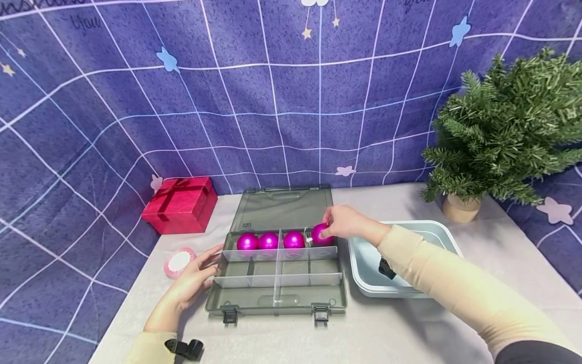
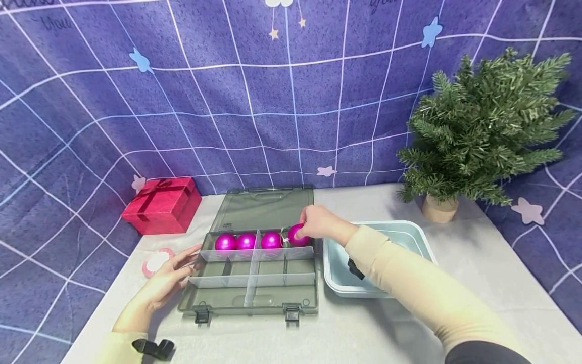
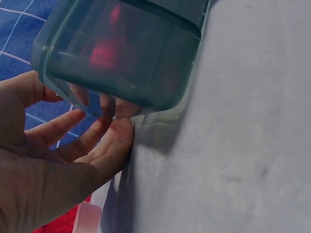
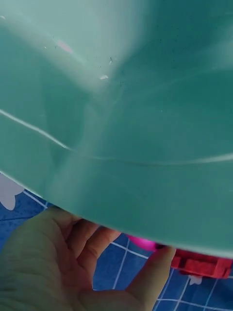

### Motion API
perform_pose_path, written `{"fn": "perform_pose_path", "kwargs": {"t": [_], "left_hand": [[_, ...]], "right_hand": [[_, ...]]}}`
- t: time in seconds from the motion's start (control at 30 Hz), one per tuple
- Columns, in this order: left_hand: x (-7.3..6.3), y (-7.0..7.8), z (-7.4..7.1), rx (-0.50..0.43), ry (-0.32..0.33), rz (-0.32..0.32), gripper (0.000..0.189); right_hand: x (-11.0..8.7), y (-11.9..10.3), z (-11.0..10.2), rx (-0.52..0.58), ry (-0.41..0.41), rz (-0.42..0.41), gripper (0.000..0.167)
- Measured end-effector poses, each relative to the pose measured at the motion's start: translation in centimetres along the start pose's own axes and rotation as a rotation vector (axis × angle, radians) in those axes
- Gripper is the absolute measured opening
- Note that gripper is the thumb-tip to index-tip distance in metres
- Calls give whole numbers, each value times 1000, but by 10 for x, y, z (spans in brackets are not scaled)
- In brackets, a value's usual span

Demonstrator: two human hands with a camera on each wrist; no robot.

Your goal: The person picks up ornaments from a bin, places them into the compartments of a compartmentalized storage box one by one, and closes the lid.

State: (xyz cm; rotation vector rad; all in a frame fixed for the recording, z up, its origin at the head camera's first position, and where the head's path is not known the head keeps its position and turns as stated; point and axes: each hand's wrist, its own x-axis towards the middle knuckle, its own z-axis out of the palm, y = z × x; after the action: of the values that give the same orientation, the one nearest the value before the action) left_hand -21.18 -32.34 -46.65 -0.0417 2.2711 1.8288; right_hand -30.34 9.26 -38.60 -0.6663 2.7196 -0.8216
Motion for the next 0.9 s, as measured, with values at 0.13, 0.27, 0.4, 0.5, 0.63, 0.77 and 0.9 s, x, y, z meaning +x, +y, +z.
{"fn": "perform_pose_path", "kwargs": {"t": [0.13,0.27,0.4,0.5,0.63,0.77,0.9], "left_hand": [[-1,1,0,1,0,-3,72],[-1,2,1,1,-3,-2,72],[-1,2,1,4,-5,3,72],[0,2,0,6,-11,2,73],[1,6,-1,23,-32,13,69],[4,15,-3,51,-5,48,59],[15,29,-8,43,61,86,52]], "right_hand": [[1,-1,6,-71,-4,-6,38],[1,-1,10,-140,14,-27,36],[2,-1,12,-170,13,-31,33],[1,-1,12,-162,7,-20,31],[0,-2,10,-141,2,-20,28],[0,-3,7,-101,-5,-20,19],[2,-4,3,-45,7,-15,11]]}}
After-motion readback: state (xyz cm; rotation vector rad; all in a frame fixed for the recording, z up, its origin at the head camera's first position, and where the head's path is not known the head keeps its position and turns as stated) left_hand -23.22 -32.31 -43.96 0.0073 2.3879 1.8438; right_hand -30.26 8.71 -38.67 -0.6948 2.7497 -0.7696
